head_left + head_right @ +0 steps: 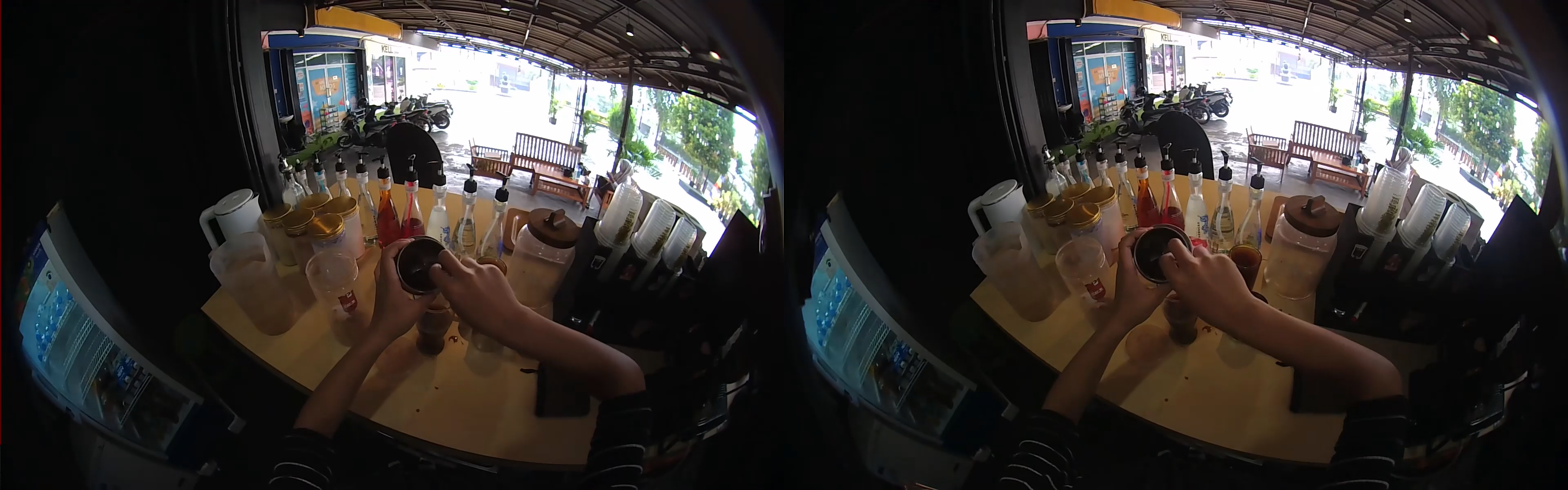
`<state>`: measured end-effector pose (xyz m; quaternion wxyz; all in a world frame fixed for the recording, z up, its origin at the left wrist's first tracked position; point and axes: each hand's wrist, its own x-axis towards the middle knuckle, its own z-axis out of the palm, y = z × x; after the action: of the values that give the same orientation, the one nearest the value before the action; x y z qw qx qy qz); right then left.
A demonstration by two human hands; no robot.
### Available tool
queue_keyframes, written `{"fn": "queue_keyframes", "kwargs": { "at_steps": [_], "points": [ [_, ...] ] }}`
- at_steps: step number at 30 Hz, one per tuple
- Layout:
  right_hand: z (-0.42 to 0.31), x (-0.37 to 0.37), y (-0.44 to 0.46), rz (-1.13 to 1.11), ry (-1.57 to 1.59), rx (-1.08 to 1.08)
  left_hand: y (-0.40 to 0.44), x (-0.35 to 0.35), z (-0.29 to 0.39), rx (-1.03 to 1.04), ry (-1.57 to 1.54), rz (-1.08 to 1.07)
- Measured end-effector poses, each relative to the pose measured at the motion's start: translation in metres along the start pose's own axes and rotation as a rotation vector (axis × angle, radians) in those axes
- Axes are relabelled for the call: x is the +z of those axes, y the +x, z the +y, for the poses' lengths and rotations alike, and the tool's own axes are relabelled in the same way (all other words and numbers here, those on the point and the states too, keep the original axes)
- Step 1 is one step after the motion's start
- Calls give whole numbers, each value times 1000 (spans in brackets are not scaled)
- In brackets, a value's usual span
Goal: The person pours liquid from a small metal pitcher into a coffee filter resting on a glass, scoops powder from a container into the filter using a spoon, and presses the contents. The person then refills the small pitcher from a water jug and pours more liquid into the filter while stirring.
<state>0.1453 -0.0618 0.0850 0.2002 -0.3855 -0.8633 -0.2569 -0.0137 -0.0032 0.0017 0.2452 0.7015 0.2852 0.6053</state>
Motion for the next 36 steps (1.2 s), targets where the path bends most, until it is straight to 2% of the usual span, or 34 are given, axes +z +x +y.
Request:
{"fn": "queue_keyframes", "kwargs": {
  "at_steps": [3, 7, 11, 14, 18, 21, 26, 28, 32, 36],
  "points": [
    [3, 1, 2, 2, -3, 73, -1, 2, 7, 14, 35, 34],
    [-8, 8, -6, 27, -56, -37, 1, 3, 5, 47, 31, 41],
    [6, 3, 1, 41, -6, 62, 0, 3, 10, 34, 88, 35],
    [-6, 6, -4, 25, -17, -9, 2, 0, 6, 57, 93, 30],
    [4, 3, -1, 35, -25, 49, 2, -3, 12, 110, 148, 6],
    [2, 5, -2, 44, -73, -102, 5, -9, 10, 116, 199, -49],
    [13, -3, 1, 100, -132, -50, 8, -14, 18, 143, 246, -130],
    [13, 2, -1, 108, -38, -211, 10, -17, 19, 139, 276, -139],
    [23, -12, 1, 118, -143, -200, 13, -19, 23, 141, 292, -206],
    [27, -6, -1, 19, -44, -281, 13, -22, 29, 83, 257, -257]
  ]
}}
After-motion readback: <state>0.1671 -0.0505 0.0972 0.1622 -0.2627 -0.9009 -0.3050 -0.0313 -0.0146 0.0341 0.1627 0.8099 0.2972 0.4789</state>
